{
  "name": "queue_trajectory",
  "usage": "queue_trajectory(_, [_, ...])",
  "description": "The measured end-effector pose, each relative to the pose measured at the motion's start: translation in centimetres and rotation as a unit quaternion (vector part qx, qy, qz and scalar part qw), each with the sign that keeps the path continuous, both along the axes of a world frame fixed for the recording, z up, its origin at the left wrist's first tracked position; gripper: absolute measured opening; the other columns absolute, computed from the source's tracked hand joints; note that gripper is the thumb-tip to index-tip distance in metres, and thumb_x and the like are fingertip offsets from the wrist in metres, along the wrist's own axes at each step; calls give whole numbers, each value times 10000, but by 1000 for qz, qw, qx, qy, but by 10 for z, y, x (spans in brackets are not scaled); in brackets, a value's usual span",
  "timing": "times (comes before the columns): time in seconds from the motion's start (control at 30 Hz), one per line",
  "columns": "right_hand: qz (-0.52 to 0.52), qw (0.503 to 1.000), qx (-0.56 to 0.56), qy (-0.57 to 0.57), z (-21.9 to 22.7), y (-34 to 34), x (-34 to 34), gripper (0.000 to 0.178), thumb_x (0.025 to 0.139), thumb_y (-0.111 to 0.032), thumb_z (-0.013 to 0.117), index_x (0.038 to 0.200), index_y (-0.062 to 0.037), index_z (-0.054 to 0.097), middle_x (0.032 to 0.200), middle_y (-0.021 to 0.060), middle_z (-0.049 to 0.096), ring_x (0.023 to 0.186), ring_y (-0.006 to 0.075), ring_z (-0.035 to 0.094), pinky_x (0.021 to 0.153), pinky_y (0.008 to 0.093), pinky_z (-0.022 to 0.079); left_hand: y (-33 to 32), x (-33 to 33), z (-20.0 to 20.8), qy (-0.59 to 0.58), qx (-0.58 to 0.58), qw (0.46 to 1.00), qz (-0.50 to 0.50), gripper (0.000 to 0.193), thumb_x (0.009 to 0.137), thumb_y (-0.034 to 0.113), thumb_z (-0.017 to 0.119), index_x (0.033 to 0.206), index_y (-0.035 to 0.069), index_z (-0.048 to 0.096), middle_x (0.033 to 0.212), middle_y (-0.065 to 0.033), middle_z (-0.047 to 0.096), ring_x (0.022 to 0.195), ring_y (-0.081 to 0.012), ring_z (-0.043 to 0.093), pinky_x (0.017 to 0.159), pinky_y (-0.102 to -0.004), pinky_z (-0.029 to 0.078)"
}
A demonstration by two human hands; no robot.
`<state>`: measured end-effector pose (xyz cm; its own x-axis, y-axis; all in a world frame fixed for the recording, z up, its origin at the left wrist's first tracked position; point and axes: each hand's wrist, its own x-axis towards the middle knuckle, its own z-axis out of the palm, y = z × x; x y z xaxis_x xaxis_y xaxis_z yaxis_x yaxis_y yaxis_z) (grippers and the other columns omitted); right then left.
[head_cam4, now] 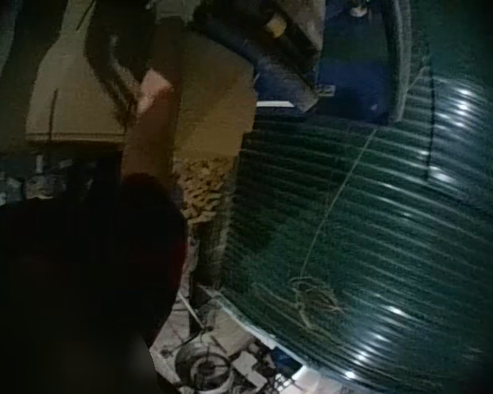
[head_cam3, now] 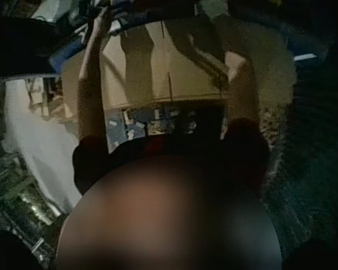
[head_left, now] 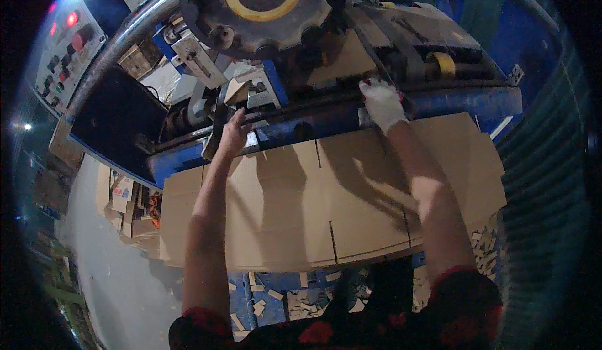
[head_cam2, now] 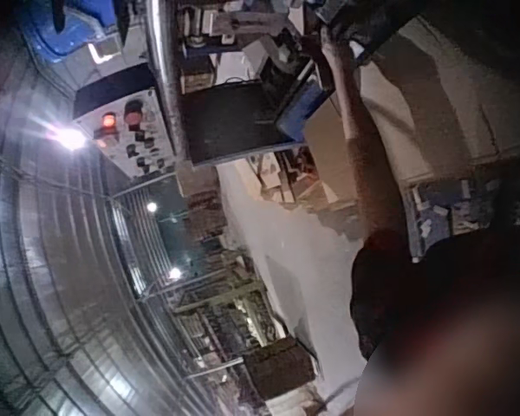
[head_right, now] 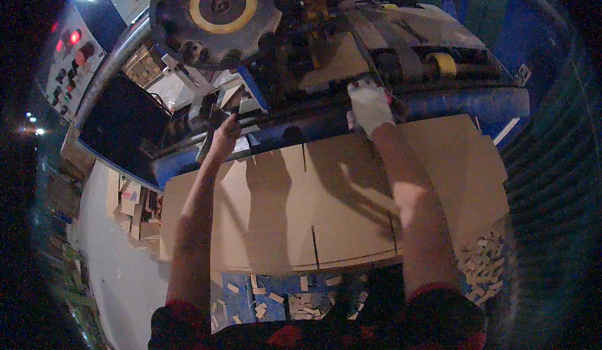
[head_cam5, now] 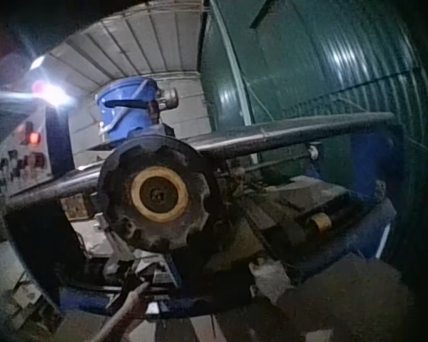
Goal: The person repeatedly folds flat cardboard sheets into box shapes using a blue machine. They align the cardboard, fold the flaps, and press the edges to form the box structure. The process is repeated continuously throughout the clip.
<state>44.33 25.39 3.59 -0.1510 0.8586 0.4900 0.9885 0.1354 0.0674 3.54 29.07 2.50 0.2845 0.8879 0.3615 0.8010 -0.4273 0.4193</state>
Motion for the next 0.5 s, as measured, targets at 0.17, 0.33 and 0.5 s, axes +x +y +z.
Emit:
queue_trajectory(0.17, [53,994,-15,95,-1,-141,41,405,815,-221,633,1182,-60,575,1232,152,565,1150,350,517,999,448,392,-148,-67,-6,35,69,994,71,417,861,109,610,1262,17,540,1300,-210,525,1219,-357,485,1005,-397,411])
queue_trajectory(0.33, [-19,994,-76,80,-2,-293,47,459,791,-325,652,1173,-78,589,1240,132,550,1226,343,445,1057,517,291,-270,-205,-36,252,-86,863,429,690,888,580,483,1239,-11,549,1301,-215,524,1194,-350,501,1013,-444,374])
queue_trajectory(0.5, [-111,983,-122,76,6,-383,37,513,771,-344,673,1205,-88,570,1298,131,487,1250,365,407,1059,531,282,-327,-261,-45,-47,-231,910,342,723,809,579,614,1192,-34,573,1137,-231,618,1093,-363,567,909,-459,442])
